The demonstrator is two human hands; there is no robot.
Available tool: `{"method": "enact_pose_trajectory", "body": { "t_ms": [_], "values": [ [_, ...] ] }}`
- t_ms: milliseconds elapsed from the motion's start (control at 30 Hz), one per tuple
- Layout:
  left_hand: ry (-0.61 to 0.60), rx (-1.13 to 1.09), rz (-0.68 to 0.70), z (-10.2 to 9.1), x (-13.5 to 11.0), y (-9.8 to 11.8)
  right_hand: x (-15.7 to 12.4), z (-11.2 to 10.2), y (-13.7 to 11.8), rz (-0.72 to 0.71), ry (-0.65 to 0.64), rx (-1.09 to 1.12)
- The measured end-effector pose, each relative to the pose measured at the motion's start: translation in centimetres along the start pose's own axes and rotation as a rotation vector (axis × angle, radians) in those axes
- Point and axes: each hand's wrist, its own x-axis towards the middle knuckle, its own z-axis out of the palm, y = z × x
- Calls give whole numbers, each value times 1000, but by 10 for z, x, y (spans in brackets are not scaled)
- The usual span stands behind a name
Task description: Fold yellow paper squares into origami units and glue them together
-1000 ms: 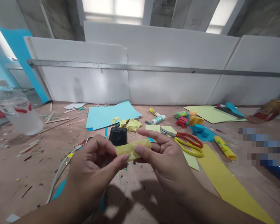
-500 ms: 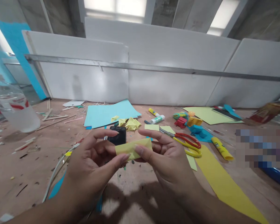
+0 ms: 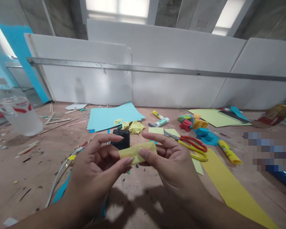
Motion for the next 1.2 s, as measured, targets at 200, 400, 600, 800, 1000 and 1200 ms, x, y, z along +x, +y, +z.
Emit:
{"method": "enact_pose_trajectory", "body": {
  "t_ms": [200, 400, 600, 800, 1000, 1200],
  "values": [
    [-136, 21, -67, 3, -3, 6, -2, 4, -5, 7, -28, -90],
    [-95, -28, -65, 6, -5, 8, -1, 7, -8, 62, -60, -93],
    [-68, -31, -201, 9, -3, 13, -1, 6, -3, 141, -198, -119],
    [-235, -68, -313, 2, 2, 5, 3, 2, -5, 124, -48, -240],
    [-223, -120, -392, 4, 2, 0, 10, 2, -8, 114, 57, -309],
    [-240, -159, -433, 5, -1, -1, 12, -1, -1, 238, -82, -177]
  ]
}}
